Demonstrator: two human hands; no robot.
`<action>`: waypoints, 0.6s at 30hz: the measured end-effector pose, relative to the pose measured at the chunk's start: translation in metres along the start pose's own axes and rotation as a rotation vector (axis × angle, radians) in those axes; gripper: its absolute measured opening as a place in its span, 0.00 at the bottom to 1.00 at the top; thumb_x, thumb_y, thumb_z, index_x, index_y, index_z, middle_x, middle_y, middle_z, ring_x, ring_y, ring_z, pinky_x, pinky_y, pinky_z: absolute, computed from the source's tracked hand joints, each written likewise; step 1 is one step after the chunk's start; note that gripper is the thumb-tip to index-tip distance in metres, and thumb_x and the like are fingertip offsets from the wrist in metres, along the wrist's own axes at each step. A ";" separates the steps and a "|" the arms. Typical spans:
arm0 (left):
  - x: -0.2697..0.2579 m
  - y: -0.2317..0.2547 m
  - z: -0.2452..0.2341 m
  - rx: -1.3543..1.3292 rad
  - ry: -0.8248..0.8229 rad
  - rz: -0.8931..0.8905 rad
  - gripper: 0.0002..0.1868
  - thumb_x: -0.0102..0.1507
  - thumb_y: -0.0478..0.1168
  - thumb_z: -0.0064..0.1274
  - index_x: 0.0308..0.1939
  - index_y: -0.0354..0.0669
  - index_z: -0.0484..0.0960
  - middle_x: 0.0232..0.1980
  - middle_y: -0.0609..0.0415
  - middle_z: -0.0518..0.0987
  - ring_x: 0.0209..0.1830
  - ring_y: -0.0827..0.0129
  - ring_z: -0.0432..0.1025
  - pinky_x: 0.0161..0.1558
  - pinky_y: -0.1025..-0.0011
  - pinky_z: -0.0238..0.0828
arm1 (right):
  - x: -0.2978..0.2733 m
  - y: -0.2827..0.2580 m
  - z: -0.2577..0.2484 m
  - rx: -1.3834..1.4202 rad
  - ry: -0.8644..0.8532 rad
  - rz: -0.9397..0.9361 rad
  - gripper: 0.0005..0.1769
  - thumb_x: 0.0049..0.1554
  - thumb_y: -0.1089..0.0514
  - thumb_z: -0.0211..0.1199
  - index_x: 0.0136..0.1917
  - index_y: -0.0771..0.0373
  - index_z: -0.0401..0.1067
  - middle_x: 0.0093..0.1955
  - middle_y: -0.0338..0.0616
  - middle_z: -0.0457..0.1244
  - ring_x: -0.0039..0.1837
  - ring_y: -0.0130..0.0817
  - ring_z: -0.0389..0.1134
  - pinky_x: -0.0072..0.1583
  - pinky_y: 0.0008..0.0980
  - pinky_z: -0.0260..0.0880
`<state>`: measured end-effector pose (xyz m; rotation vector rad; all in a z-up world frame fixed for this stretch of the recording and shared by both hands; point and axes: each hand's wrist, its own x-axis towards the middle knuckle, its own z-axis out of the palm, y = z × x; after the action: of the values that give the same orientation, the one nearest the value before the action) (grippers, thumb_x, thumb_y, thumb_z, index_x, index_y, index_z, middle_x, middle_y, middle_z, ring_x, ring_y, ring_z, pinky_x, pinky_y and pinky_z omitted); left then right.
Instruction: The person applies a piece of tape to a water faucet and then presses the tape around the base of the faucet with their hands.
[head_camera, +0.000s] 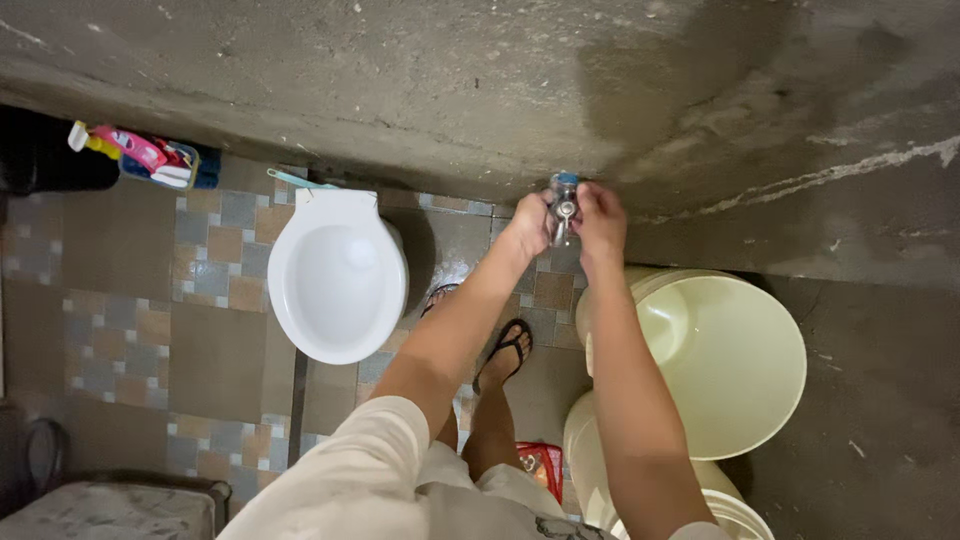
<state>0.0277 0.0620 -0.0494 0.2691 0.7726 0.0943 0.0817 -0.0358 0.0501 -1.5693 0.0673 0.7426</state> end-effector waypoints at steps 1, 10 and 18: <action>0.002 -0.004 0.000 0.013 -0.001 0.021 0.19 0.73 0.45 0.26 0.48 0.39 0.73 0.33 0.47 0.79 0.31 0.60 0.74 0.35 0.59 0.75 | 0.008 0.003 -0.001 -0.037 0.011 -0.023 0.08 0.63 0.61 0.64 0.56 0.62 0.76 0.49 0.40 0.69 0.43 0.24 0.66 0.42 0.24 0.67; -0.021 0.009 0.029 0.420 0.158 0.218 0.19 0.73 0.48 0.41 0.50 0.33 0.77 0.37 0.49 0.81 0.32 0.64 0.74 0.33 0.62 0.72 | 0.002 0.013 -0.020 -0.165 -0.061 -0.077 0.12 0.62 0.68 0.58 0.56 0.64 0.78 0.53 0.43 0.71 0.50 0.28 0.71 0.52 0.28 0.76; -0.049 0.012 0.033 -0.038 -0.181 0.035 0.25 0.72 0.43 0.23 0.60 0.32 0.72 0.56 0.42 0.83 0.41 0.57 0.80 0.45 0.63 0.81 | -0.023 0.020 -0.029 0.096 -0.187 -0.073 0.14 0.63 0.67 0.57 0.62 0.68 0.74 0.61 0.44 0.68 0.60 0.31 0.70 0.63 0.30 0.73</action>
<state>0.0161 0.0582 0.0095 0.2509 0.5857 0.1157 0.0663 -0.0738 0.0423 -1.3978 -0.0906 0.8133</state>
